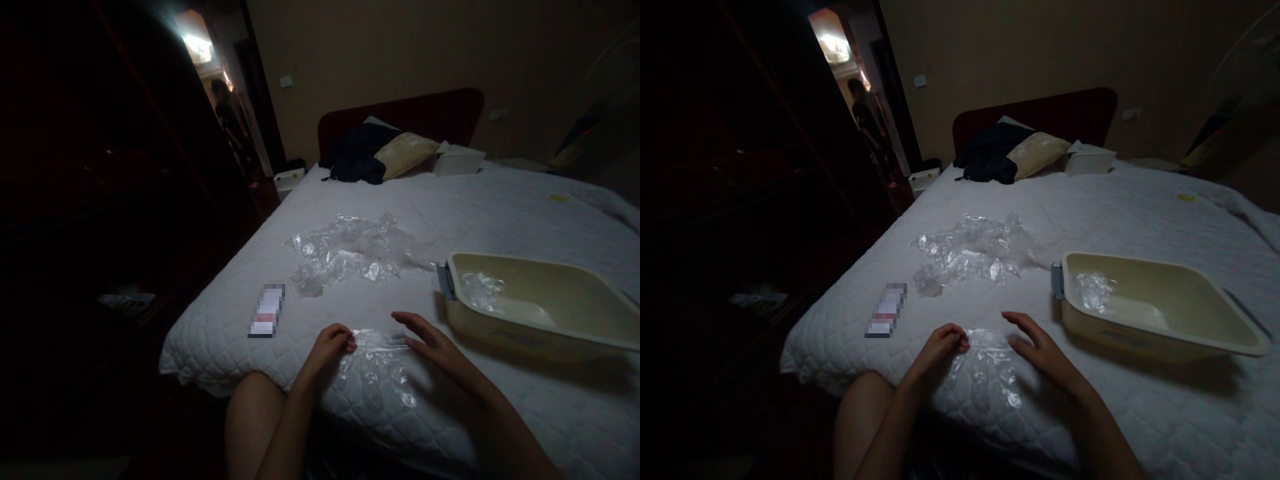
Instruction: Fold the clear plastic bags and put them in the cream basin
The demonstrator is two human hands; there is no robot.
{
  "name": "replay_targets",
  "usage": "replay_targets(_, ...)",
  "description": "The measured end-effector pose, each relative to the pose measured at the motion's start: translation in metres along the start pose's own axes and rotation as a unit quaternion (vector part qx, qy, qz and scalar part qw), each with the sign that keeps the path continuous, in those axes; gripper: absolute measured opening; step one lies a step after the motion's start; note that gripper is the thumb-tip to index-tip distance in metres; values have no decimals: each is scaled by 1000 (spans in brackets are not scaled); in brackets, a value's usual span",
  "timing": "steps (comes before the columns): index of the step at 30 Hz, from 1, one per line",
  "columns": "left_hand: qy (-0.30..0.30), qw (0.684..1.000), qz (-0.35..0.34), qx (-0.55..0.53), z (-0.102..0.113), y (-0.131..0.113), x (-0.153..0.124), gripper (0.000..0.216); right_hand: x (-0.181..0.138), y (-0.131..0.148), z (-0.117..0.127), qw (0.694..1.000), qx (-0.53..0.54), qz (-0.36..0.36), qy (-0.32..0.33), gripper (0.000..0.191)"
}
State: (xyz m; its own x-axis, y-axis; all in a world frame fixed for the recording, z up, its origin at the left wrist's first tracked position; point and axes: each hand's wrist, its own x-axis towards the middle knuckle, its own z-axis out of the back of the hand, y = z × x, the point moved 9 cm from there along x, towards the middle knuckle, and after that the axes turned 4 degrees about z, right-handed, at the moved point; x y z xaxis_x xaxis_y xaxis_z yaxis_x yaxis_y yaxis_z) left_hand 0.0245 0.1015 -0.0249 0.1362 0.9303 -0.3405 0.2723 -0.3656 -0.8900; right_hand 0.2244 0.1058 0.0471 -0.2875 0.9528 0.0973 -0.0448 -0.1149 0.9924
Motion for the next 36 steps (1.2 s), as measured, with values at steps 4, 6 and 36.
replay_targets(4,10,1000,-3,-3,0,1,1,14,3,10,-45,975,206,-42,-71,38)
replay_targets(6,22,1000,-10,-2,-1,0,0,14,7,-3,-78,945,305,-88,-74,36)
replay_targets(36,-113,983,-48,139,58,-20,-11,26,-13,-63,31,971,31,-137,-193,35)
